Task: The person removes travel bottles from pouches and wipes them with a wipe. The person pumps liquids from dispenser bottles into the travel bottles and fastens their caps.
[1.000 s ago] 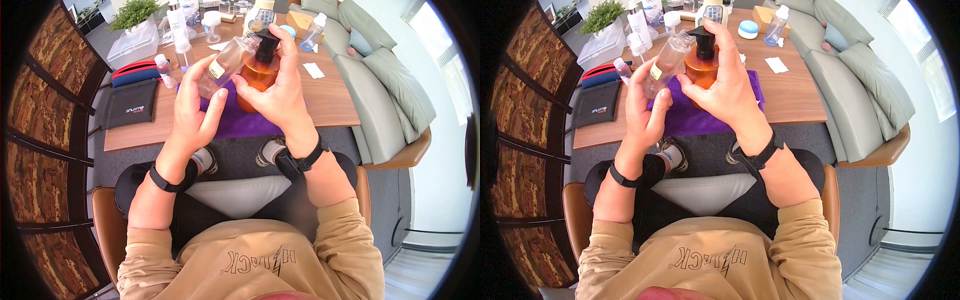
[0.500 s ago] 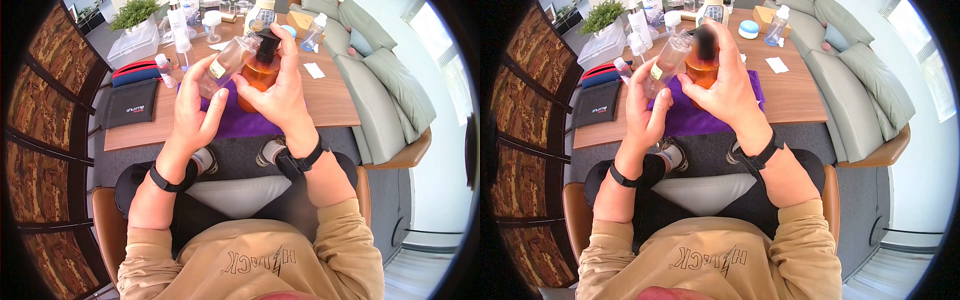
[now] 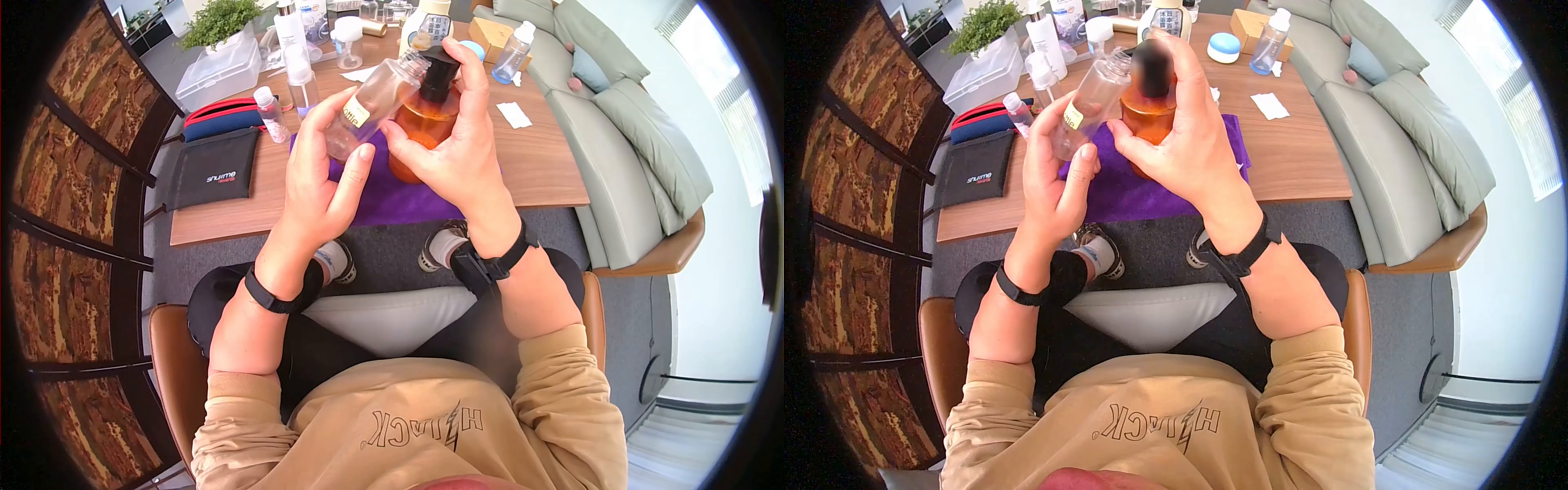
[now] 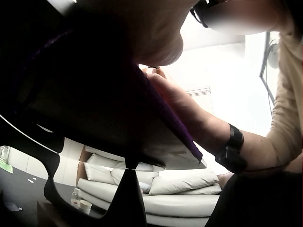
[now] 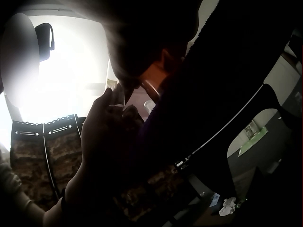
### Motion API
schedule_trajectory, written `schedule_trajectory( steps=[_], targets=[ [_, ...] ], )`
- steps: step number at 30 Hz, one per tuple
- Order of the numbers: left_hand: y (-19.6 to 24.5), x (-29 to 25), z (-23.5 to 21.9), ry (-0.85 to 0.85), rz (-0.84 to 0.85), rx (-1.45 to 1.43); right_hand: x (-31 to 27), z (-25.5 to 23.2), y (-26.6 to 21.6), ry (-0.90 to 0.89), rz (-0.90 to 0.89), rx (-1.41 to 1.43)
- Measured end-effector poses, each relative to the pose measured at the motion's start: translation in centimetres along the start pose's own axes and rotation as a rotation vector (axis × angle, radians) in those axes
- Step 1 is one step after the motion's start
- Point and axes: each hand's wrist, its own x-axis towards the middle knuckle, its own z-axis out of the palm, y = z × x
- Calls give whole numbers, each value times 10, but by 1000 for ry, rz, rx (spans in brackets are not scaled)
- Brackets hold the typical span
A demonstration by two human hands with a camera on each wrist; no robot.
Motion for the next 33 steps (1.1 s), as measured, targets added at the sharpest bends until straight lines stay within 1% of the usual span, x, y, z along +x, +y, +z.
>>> schedule_trajectory(
  steps=[2, 4, 14, 16, 23, 25, 33],
  targets=[
    [0, 0, 0, -3, 3, 16, 0, 0, 0, -28, 9, 1],
    [1, 1, 0, -1, 8, 12, 0, 2, 1, 28, -1, 4],
    [0, 1, 0, 1, 8, 19, 2, 0, 1, 11, 6, 11],
    [0, 1, 0, -1, 8, 14, 2, 0, 1, 16, -28, -26],
    [1, 1, 0, -7, 16, 19, 1, 2, 0, 30, -13, -14],
    [1, 0, 1, 1, 2, -21, 1, 3, 1, 28, 0, 20],
    [0, 0, 1, -2, 4, 6, 1, 1, 3, 16, -3, 6]
  ],
)
